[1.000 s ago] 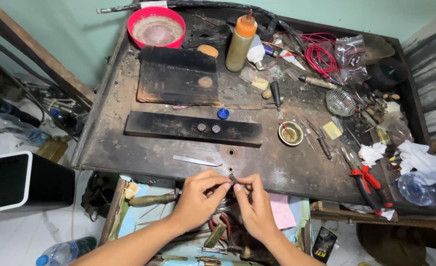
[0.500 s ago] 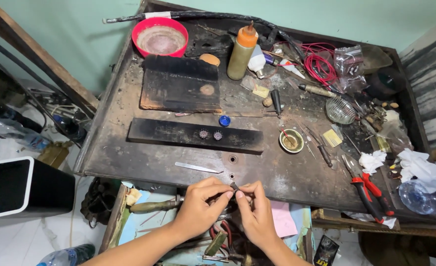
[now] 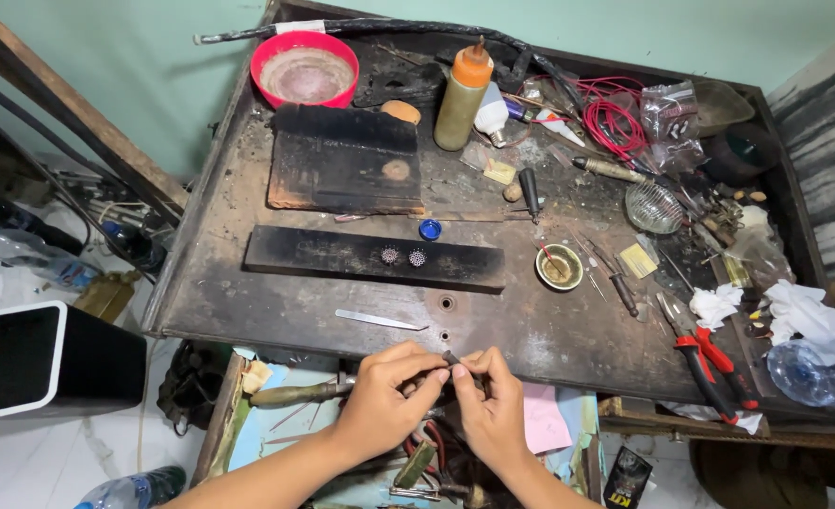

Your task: Soldering and assembling small jewelry components using a torch, tweezers, and pliers at a workbench.

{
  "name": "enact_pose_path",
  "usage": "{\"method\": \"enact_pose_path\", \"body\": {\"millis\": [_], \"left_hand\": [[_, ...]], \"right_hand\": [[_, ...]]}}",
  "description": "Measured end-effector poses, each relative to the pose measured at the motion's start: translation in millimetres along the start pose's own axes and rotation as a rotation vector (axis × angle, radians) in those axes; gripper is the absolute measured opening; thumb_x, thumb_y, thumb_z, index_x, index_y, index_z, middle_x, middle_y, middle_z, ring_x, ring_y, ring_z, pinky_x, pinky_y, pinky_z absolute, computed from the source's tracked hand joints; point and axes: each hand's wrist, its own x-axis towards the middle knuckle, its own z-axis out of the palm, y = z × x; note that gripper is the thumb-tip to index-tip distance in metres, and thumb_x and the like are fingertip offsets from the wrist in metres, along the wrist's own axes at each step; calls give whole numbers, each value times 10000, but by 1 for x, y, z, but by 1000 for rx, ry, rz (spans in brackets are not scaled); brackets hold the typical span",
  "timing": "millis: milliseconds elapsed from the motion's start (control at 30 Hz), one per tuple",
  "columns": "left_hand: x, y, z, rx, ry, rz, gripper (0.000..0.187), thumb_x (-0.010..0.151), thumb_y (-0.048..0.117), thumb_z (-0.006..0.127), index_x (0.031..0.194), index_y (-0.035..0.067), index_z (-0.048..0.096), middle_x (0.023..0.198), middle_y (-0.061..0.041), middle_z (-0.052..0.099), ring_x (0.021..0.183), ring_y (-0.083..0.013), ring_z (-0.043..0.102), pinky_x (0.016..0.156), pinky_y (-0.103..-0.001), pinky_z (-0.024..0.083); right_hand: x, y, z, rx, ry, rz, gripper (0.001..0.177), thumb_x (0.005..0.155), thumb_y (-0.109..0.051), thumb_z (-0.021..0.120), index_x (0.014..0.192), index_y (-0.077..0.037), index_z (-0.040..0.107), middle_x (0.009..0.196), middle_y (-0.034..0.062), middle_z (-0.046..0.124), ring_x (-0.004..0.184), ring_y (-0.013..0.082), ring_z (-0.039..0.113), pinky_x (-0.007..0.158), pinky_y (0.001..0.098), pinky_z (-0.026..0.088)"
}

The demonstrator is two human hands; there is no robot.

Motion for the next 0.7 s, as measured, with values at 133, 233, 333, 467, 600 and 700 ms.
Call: {"method": "enact_pose_path", "body": {"millis": [133,233,333,467,600,700], "left_hand": [[-2,2,1,-10,-18,-37,173,930,142,697,993,13,795,851,-38,704,578,-90,527,540,-252,447],[-2,5,1,-42,-18,-30,169,928,128,701,1003,9,795,851,-32,700,584,-87,531,536,-240,459],[-3,6,2,-43,-11,-32,144,915,126,717,957,14,796,868,-44,725,590,-92,562,539,-241,478],[-4,8,3,-63,-18,-62,126,906,138,732,936,40,805,873,-40,748,597,-92,590,555,-234,501],[-5,10,4,-48,23,106,104,905,113,736,908,14,768,863,-79,760,728,-168,700,668,-287,560],[-7,12,5,-45,34,160,105,907,104,737,918,3,766,868,-92,762,742,-185,717,691,-297,579]], "right_hand": [[-1,7,1,62,40,-49,310,989,-167,620,780,-123,395,749,17,506,701,109,432,613,264,373],[-2,7,2,99,47,-67,339,985,-157,618,765,-131,361,722,2,431,698,113,393,626,267,351],[-3,11,2,137,73,-80,353,974,-147,621,758,-139,343,722,-5,414,714,119,414,662,279,376],[-4,12,0,189,86,-85,356,961,-164,630,757,-145,339,728,-11,392,730,127,406,684,293,373],[-6,12,-2,238,91,-99,351,925,-119,629,734,-148,337,697,-5,379,676,126,374,647,291,355],[-7,8,-3,284,85,-108,346,903,-87,610,725,-147,319,690,-6,345,654,130,342,622,295,323]]}}
